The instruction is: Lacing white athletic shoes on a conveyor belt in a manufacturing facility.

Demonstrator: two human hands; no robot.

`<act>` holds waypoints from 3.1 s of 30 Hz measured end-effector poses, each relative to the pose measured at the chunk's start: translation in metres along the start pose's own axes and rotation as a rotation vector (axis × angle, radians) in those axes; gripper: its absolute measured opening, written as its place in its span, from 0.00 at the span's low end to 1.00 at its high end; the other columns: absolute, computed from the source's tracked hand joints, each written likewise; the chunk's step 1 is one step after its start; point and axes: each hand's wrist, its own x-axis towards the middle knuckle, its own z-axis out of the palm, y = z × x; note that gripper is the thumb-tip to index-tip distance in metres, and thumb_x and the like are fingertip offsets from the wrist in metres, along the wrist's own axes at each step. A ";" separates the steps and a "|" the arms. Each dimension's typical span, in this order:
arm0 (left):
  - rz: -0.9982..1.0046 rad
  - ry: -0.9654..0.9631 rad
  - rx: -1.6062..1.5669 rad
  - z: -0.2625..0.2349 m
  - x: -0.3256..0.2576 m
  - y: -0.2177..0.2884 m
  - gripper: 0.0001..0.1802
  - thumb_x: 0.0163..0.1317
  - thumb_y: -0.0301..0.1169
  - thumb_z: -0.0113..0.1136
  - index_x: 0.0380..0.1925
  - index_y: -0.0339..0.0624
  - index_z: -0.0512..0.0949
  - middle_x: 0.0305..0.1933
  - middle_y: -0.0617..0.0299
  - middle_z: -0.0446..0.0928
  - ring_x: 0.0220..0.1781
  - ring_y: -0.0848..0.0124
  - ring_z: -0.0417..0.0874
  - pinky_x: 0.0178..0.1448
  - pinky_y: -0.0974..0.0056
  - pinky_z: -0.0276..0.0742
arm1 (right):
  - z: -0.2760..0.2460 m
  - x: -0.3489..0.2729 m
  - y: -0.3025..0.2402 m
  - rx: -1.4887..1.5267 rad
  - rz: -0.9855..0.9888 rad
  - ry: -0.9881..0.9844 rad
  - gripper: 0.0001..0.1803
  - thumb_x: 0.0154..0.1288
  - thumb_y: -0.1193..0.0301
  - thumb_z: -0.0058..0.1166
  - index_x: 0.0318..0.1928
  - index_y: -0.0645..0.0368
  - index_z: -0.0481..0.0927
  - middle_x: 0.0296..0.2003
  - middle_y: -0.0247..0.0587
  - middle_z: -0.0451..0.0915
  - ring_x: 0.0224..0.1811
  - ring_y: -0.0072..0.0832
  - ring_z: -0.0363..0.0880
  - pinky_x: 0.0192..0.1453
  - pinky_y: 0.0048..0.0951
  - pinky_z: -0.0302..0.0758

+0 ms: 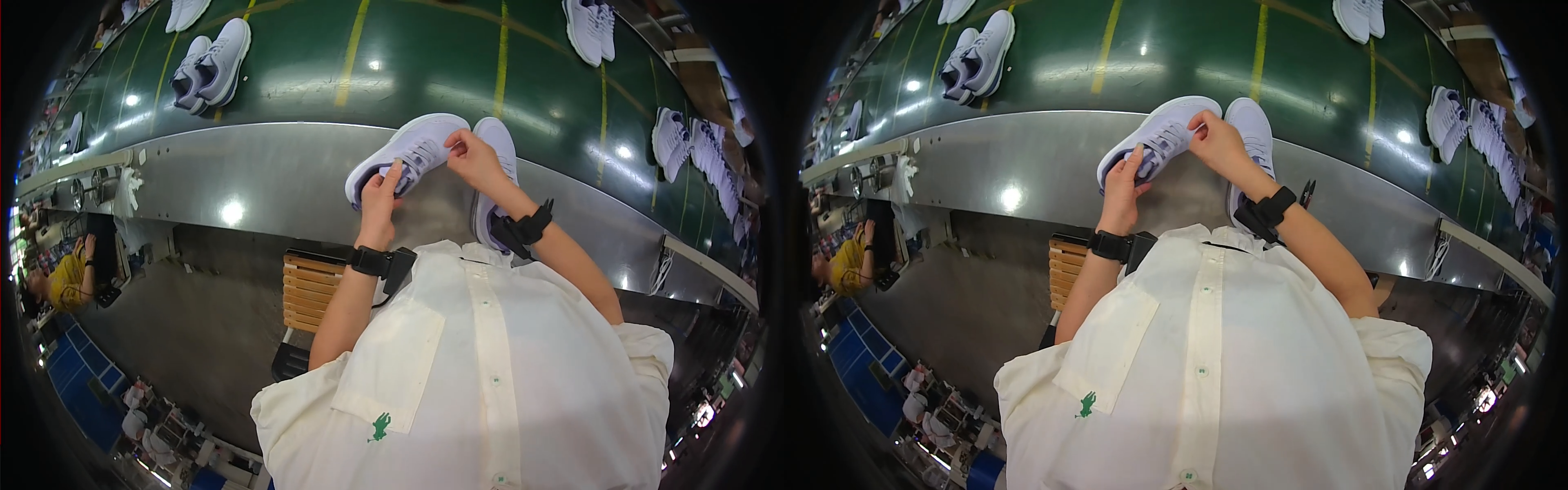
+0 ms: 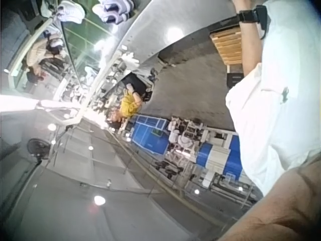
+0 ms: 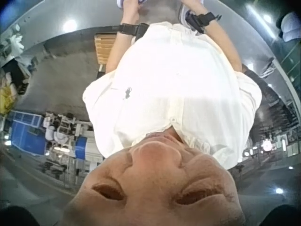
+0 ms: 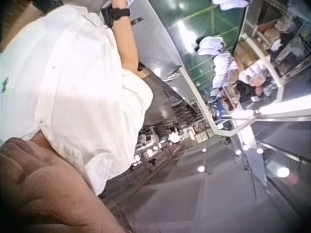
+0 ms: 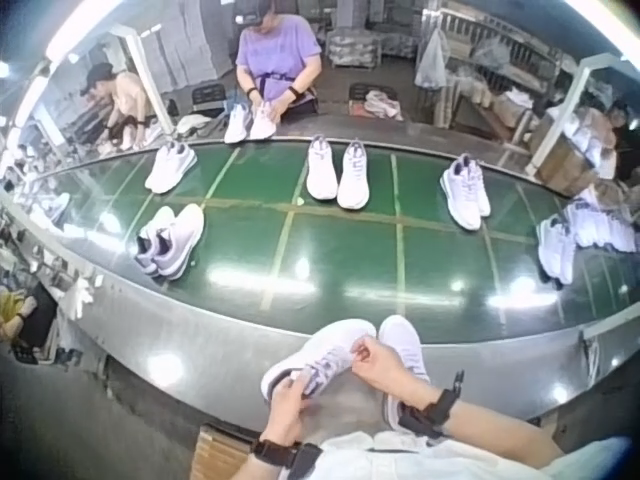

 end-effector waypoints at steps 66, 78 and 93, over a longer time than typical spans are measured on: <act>0.231 0.042 -0.089 0.017 0.005 -0.023 0.17 0.65 0.38 0.49 0.49 0.39 0.69 0.43 0.63 0.72 0.41 0.76 0.75 0.32 0.70 0.79 | 0.035 0.018 0.007 0.295 0.069 -0.149 0.17 0.37 0.64 0.66 0.25 0.59 0.74 0.20 0.35 0.75 0.23 0.24 0.73 0.28 0.23 0.70; 0.272 -0.016 -0.056 0.018 -0.002 -0.027 0.15 0.66 0.39 0.46 0.47 0.42 0.69 0.42 0.63 0.74 0.43 0.74 0.76 0.36 0.69 0.81 | 0.057 0.000 -0.026 -0.427 0.052 0.118 0.22 0.39 0.61 0.62 0.33 0.61 0.73 0.37 0.51 0.72 0.39 0.45 0.74 0.39 0.37 0.72; 0.234 -0.027 -0.045 0.018 -0.003 -0.026 0.17 0.65 0.41 0.47 0.48 0.43 0.68 0.45 0.62 0.72 0.45 0.73 0.75 0.36 0.68 0.80 | 0.055 0.000 -0.033 -0.317 0.125 0.085 0.27 0.36 0.63 0.66 0.37 0.63 0.72 0.38 0.52 0.72 0.39 0.43 0.74 0.41 0.37 0.73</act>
